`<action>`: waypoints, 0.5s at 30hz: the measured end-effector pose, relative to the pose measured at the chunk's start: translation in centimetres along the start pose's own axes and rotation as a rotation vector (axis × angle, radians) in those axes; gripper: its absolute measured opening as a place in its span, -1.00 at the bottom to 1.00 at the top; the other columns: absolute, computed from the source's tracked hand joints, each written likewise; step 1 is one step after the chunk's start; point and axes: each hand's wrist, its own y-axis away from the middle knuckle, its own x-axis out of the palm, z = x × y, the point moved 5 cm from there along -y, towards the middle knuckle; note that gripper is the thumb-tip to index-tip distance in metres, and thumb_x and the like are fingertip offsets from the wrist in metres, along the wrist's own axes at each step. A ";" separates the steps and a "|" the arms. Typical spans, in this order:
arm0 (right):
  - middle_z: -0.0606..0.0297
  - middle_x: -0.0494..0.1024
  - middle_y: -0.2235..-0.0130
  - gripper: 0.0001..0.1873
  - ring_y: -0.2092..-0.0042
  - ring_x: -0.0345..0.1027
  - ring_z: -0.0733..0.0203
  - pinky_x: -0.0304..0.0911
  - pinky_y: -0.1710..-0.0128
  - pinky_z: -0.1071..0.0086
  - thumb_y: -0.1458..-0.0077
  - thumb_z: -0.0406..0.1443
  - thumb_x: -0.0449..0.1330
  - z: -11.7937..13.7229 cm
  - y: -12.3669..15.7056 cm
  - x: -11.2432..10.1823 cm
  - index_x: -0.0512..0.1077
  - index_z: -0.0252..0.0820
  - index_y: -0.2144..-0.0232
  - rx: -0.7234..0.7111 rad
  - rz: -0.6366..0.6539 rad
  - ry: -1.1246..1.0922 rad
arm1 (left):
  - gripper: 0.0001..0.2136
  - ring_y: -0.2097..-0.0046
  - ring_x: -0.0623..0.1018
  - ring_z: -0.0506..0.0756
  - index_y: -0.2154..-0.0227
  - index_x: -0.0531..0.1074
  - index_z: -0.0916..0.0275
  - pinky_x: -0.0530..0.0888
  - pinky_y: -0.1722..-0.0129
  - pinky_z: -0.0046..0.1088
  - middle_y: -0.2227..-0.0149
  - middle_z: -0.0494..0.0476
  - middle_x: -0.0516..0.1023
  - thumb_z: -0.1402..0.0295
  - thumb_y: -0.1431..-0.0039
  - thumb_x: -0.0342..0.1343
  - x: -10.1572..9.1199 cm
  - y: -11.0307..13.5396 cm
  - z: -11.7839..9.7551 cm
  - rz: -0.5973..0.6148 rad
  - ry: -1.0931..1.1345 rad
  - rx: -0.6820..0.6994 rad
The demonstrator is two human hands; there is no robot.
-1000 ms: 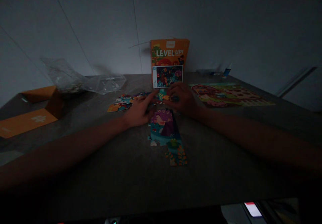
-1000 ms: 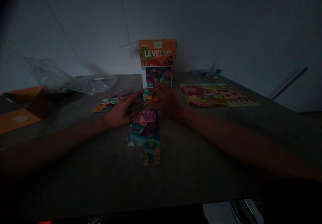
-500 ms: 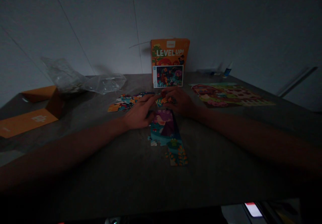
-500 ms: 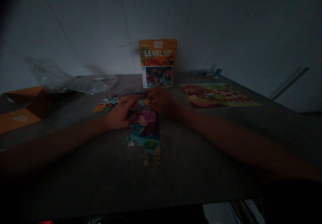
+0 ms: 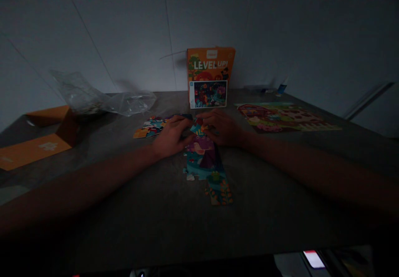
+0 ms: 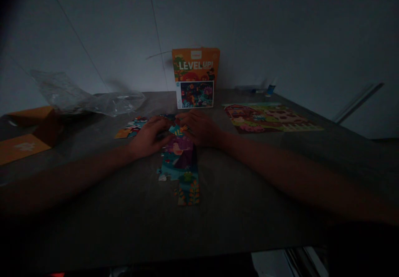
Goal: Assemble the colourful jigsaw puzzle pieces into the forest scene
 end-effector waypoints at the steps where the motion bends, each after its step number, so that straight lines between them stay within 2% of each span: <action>1: 0.12 0.57 -0.09 -0.86 -0.07 0.46 0.07 0.40 -0.07 0.02 -0.33 -0.29 0.04 0.0 0.0 0.1 0.38 -0.09 0.14 0.003 0.018 0.010 | -0.76 -0.06 0.48 0.26 0.08 0.46 0.25 0.46 -0.10 -0.14 0.10 0.25 0.58 0.24 -0.32 0.07 0.0 0.0 0.0 -0.004 -0.008 0.006; 7: 0.16 0.57 -0.10 -0.82 -0.06 0.44 0.07 0.38 -0.08 0.03 -0.33 -0.32 0.00 0.3 -0.1 0.1 0.39 -0.08 0.12 0.000 0.056 0.034 | -0.78 -0.03 0.49 0.27 0.13 0.48 0.23 0.43 -0.09 -0.13 0.10 0.23 0.60 0.20 -0.32 0.09 0.1 0.0 0.1 0.019 -0.038 0.025; 15: 0.14 0.57 -0.10 -0.77 -0.02 0.42 0.06 0.39 -0.04 0.07 -0.34 -0.34 0.00 0.6 0.0 0.1 0.38 -0.10 0.02 -0.093 0.009 0.057 | -0.81 -0.03 0.51 0.26 0.19 0.47 0.20 0.41 -0.12 -0.13 0.09 0.22 0.60 0.18 -0.29 0.16 0.1 -0.2 0.2 0.027 -0.055 0.027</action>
